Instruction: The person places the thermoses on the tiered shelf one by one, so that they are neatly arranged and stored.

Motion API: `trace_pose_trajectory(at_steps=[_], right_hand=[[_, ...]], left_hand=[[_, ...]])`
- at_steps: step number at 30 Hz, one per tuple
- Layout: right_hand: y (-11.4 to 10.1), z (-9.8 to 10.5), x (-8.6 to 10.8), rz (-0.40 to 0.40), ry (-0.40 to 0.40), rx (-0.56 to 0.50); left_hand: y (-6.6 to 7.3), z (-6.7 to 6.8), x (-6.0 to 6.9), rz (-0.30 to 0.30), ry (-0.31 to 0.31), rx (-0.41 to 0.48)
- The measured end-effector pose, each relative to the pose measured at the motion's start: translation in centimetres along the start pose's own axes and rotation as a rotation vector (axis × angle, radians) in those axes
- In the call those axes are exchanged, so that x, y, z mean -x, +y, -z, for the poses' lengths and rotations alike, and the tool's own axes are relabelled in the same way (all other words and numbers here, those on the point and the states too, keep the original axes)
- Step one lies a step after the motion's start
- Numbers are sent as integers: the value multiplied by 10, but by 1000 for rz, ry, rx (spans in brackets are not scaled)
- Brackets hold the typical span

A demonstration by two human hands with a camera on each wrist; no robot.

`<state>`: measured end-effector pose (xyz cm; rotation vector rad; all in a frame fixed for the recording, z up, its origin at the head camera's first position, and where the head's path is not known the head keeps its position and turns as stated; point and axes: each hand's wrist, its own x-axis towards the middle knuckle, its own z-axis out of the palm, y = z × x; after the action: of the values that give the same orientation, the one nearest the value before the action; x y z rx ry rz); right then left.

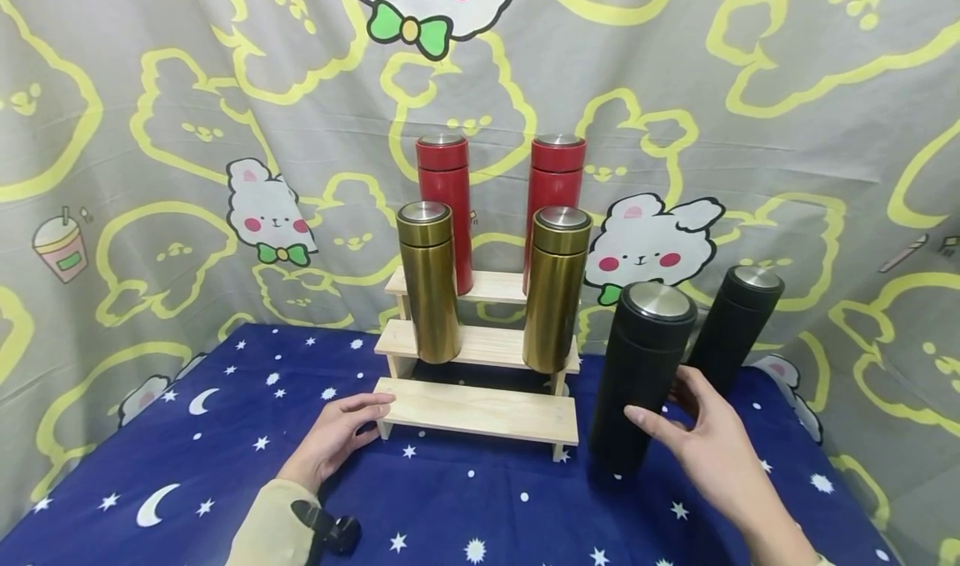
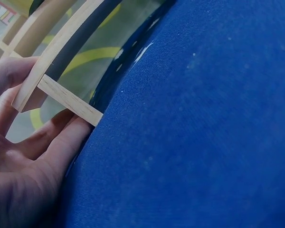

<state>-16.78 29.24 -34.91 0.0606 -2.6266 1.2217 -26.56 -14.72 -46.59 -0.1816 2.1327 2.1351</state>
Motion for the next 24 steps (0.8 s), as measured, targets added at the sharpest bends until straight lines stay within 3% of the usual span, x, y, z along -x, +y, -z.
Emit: trace_pose_trajectory(at_steps=[10,24], right_hand=[[-10,-5,4,99,-19,-57],[-26,-20,0,156,-23,-134]], left_hand=[[0,0,1,-2,4,-7],[1,-1,2,-9,-4,1]])
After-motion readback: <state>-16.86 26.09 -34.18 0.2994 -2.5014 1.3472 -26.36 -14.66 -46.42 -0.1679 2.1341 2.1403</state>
